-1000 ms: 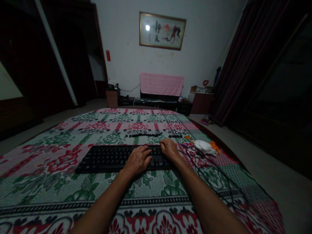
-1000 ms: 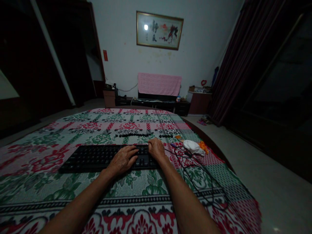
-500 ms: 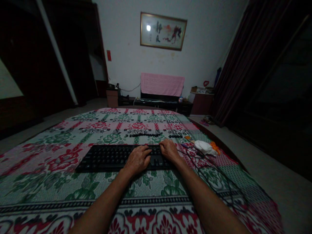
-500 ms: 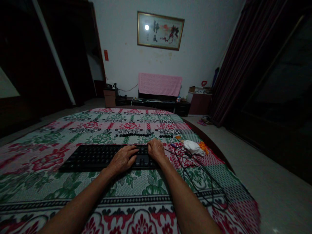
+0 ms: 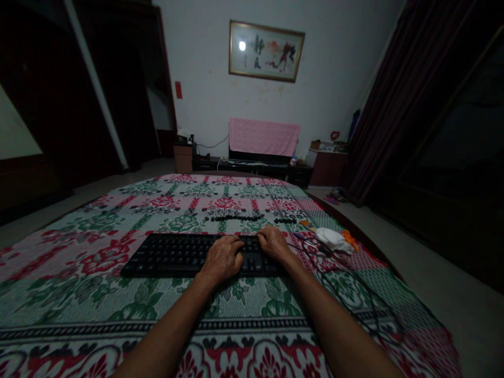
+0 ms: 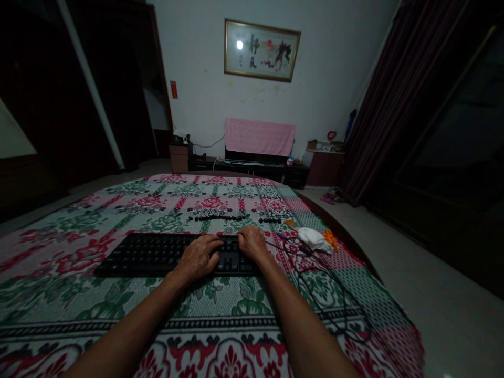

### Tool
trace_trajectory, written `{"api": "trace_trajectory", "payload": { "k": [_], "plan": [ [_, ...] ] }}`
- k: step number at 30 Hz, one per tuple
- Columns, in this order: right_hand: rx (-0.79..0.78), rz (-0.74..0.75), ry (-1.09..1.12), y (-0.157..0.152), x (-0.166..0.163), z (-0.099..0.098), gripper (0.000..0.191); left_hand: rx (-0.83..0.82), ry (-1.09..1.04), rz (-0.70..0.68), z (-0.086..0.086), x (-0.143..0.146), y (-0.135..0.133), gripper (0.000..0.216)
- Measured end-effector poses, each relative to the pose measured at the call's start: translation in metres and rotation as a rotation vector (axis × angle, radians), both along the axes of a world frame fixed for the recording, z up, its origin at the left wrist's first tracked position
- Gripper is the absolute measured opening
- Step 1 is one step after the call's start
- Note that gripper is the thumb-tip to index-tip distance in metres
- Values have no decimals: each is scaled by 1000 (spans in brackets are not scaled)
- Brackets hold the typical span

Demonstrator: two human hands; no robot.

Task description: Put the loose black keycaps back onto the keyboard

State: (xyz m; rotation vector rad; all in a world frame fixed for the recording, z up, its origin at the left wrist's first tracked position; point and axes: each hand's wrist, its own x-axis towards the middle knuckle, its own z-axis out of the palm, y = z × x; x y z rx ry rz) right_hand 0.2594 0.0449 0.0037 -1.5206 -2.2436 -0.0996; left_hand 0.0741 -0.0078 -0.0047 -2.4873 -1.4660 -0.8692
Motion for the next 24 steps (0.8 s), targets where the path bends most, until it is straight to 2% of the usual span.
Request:
{"api": "trace_trajectory", "payload": {
  "k": [12, 20, 24],
  "plan": [
    [-35, -11, 47, 4, 2, -3, 28, -25, 16, 12, -1, 1, 1, 29],
    [-49, -30, 48, 2, 2, -2, 30, -126, 102, 57, 15, 18, 14, 26],
    [-75, -36, 39, 1, 1, 0, 29, -175, 149, 108, 16, 25, 20, 26]
  ]
}}
